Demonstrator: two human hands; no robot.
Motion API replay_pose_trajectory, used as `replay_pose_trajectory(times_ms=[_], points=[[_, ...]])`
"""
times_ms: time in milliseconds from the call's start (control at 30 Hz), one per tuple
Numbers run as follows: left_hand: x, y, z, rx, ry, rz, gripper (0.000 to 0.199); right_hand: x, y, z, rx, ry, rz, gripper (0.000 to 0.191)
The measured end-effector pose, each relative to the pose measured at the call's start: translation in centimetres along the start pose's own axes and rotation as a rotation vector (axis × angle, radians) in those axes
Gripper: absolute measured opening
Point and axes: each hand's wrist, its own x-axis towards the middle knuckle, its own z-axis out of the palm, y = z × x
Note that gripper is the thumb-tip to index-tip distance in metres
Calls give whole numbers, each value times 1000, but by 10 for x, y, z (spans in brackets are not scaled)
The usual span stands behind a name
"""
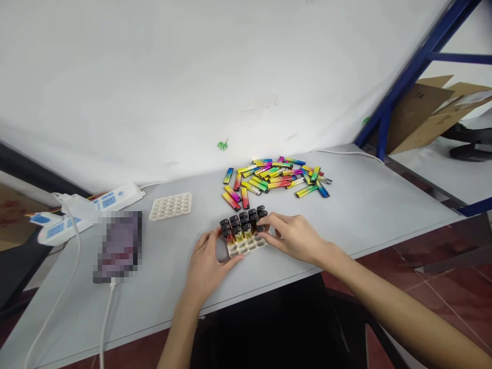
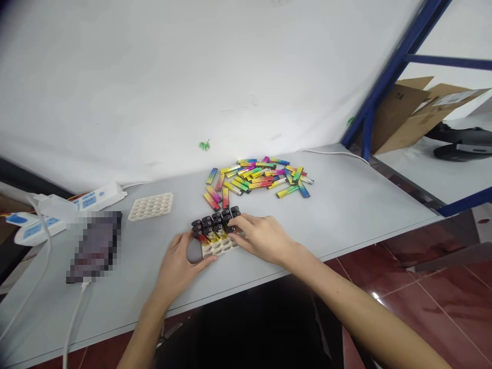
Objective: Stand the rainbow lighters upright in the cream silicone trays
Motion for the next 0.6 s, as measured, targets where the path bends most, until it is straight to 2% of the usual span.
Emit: replay_pose_trajectory(times_ms=[100, 400, 600], points=[[0, -1, 1, -9, 11, 7, 78, 1, 0, -1, -49, -21, -38, 22], [-1, 2, 0, -10, -8, -17, 76, 6, 3, 5, -90, 82, -36, 21], [0, 3, -2, -12, -10, -13, 75, 11, -2, -1, -214, 42, -93, 24]])
